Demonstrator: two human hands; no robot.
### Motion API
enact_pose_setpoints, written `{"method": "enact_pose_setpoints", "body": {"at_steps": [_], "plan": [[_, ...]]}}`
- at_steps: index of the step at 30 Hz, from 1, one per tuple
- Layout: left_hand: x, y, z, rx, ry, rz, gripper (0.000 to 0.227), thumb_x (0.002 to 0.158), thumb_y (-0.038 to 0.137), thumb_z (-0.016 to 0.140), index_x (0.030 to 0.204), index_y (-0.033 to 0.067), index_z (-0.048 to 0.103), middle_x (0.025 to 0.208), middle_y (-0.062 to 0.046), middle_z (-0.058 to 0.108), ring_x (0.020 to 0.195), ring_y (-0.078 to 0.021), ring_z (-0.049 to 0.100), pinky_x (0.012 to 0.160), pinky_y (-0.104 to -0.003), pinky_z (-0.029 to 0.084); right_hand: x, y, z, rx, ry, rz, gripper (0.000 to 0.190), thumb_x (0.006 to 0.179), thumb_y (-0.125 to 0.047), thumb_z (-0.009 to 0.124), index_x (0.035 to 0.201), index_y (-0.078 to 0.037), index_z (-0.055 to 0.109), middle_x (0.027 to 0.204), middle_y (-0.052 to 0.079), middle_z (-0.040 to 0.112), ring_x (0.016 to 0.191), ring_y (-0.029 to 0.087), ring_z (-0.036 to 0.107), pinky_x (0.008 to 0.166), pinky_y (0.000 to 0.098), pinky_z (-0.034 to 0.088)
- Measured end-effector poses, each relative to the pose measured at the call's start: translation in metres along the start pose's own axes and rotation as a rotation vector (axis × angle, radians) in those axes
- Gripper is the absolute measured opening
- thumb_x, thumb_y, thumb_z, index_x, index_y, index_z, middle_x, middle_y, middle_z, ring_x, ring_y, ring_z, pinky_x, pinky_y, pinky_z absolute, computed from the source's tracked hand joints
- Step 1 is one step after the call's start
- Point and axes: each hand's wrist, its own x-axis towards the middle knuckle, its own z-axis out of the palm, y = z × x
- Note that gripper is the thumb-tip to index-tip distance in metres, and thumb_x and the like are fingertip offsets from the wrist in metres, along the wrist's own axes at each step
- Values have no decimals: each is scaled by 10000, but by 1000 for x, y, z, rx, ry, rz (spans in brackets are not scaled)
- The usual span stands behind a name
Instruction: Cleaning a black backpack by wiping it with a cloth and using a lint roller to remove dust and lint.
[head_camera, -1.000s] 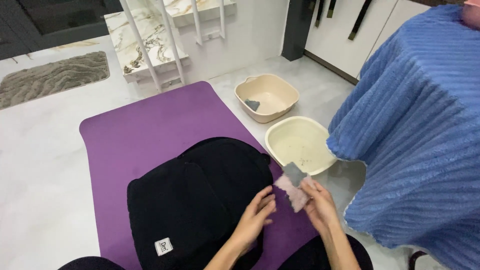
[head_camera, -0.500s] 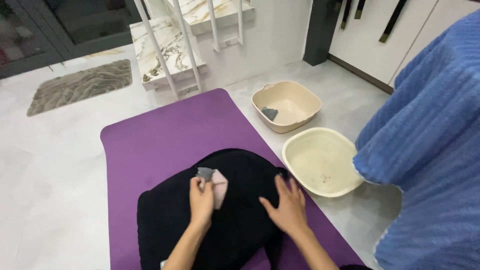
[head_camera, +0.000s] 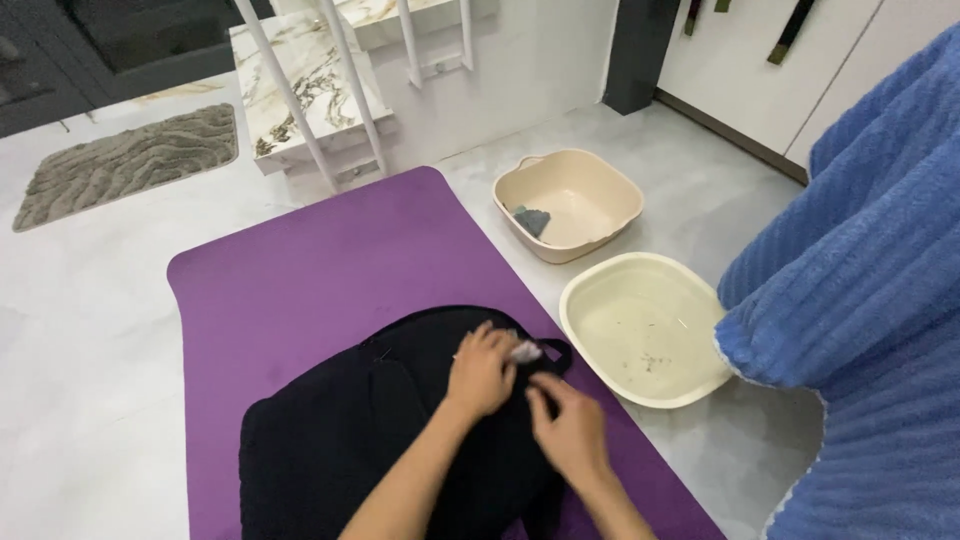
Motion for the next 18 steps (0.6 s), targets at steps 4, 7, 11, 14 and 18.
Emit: {"method": "enact_pose_setpoints", "body": {"at_steps": [4,7,11,14,18], "plan": [[-35,4,12,94,-206,-75,321,811,211,652,1113,104,685,1122,-129,631,949,-351,630,799,-498,520,17,29,-8,-121,104,50,515,836,-307,751,1252,-21,646,1179,179,724,1059,354,702,915,422,553],[-57,-2,11,-15,-178,-47,317,816,168,642,1116,76,690,1065,-128,648,957,-333,578,884,-431,490,22,38,-5,-331,-238,321,576,821,-526,735,1166,-65,715,1030,166,769,947,368,739,821,442,597],[-66,-3,6,5,-234,-96,257,851,232,619,1065,113,694,993,-106,675,921,-324,616,916,-452,447,33,50,2,-300,-248,458,276,938,-314,610,975,-84,758,928,124,779,868,359,721,806,435,570],[-67,-4,-8,-79,-298,-141,284,846,210,637,1110,121,688,1004,-101,668,940,-311,624,945,-440,445,38,42,-2,-82,-242,591,267,964,-254,596,891,-30,722,831,108,713,782,277,659,765,366,524],[-45,1,-16,-456,-172,-321,338,828,118,746,1165,127,749,1097,-90,588,911,-233,636,813,-339,565,39,46,0,-21,-213,506,361,974,-367,611,775,-67,641,645,60,647,606,221,605,644,348,499]]}}
